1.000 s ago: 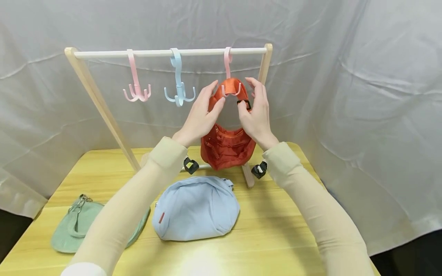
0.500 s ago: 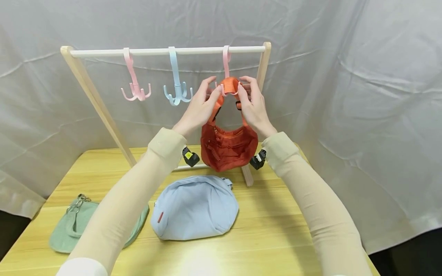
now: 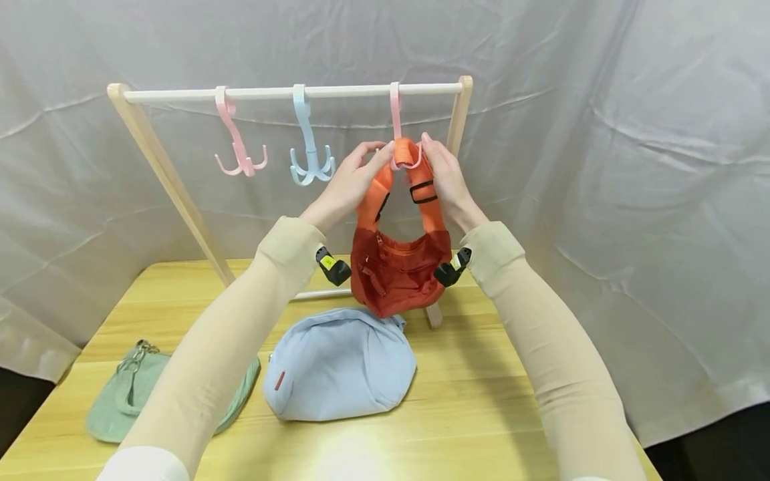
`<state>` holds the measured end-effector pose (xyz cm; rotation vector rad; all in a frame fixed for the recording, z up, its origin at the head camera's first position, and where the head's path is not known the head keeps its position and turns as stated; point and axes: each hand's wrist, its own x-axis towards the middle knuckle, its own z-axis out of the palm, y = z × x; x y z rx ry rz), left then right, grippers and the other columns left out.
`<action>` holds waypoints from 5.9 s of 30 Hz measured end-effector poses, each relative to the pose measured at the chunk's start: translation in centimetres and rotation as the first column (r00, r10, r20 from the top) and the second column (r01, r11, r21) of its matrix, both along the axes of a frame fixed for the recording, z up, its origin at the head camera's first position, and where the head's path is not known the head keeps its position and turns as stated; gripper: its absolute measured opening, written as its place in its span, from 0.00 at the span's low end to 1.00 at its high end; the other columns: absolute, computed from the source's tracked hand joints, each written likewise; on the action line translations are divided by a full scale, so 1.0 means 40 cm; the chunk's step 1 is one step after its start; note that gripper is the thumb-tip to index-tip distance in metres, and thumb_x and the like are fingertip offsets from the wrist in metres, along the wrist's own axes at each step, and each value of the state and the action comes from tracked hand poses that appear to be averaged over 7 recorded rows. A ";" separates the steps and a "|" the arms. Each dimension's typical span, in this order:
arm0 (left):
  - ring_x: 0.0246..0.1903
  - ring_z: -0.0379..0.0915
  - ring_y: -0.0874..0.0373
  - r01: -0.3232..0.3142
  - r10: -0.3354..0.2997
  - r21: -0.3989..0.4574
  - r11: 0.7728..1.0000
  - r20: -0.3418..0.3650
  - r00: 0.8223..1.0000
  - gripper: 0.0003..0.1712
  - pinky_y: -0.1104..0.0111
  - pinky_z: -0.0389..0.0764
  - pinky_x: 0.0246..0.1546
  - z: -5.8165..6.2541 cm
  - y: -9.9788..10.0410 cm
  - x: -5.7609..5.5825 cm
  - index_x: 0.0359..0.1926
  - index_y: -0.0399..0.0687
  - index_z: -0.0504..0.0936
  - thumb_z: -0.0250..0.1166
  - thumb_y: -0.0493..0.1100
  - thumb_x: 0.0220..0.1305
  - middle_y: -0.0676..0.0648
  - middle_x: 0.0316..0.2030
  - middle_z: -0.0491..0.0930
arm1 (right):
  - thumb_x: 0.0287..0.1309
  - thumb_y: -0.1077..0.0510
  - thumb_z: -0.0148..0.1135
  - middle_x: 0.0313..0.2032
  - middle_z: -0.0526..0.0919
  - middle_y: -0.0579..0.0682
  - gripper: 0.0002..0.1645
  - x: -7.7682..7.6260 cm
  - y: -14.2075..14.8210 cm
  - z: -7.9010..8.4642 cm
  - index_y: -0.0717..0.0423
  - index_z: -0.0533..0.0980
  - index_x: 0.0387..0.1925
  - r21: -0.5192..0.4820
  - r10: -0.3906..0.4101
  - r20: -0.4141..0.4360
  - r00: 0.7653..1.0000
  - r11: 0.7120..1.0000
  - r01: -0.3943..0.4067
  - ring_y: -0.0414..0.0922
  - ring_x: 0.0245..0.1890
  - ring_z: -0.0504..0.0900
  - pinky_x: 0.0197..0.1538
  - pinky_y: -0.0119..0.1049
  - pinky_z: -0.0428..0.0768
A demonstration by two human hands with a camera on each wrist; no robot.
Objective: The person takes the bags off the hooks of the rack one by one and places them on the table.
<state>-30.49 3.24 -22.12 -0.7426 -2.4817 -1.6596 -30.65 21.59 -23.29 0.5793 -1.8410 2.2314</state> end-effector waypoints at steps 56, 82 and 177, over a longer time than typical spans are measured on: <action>0.26 0.74 0.58 0.029 -0.031 0.018 0.999 0.075 0.997 0.22 0.71 0.72 0.28 0.068 -0.033 -0.004 0.43 0.51 0.81 0.58 0.63 0.71 0.52 0.27 0.75 | 0.71 0.59 0.54 0.20 0.79 0.45 0.04 0.003 -0.003 0.027 0.53 0.75 0.41 -0.045 -0.073 0.096 0.993 0.996 0.078 0.41 0.18 0.75 0.23 0.28 0.75; 0.16 0.59 0.62 0.034 -0.031 -0.077 0.996 0.048 0.998 0.23 0.70 0.58 0.19 0.103 -0.035 -0.014 0.25 0.49 0.83 0.64 0.61 0.66 0.57 0.11 0.61 | 0.68 0.62 0.56 0.20 0.81 0.42 0.04 0.006 0.010 0.049 0.51 0.75 0.40 0.086 -0.144 0.054 0.988 0.987 0.139 0.39 0.20 0.78 0.23 0.27 0.75; 0.29 0.74 0.57 -0.189 0.058 -0.172 0.967 -0.575 0.816 0.18 0.67 0.72 0.33 -0.009 -0.021 0.055 0.61 0.52 0.81 0.57 0.40 0.73 0.49 0.39 0.87 | 0.64 0.70 0.60 0.38 0.84 0.42 0.19 0.097 0.030 -0.106 0.45 0.73 0.48 0.276 -0.115 -0.142 0.983 0.949 0.151 0.38 0.38 0.84 0.46 0.27 0.84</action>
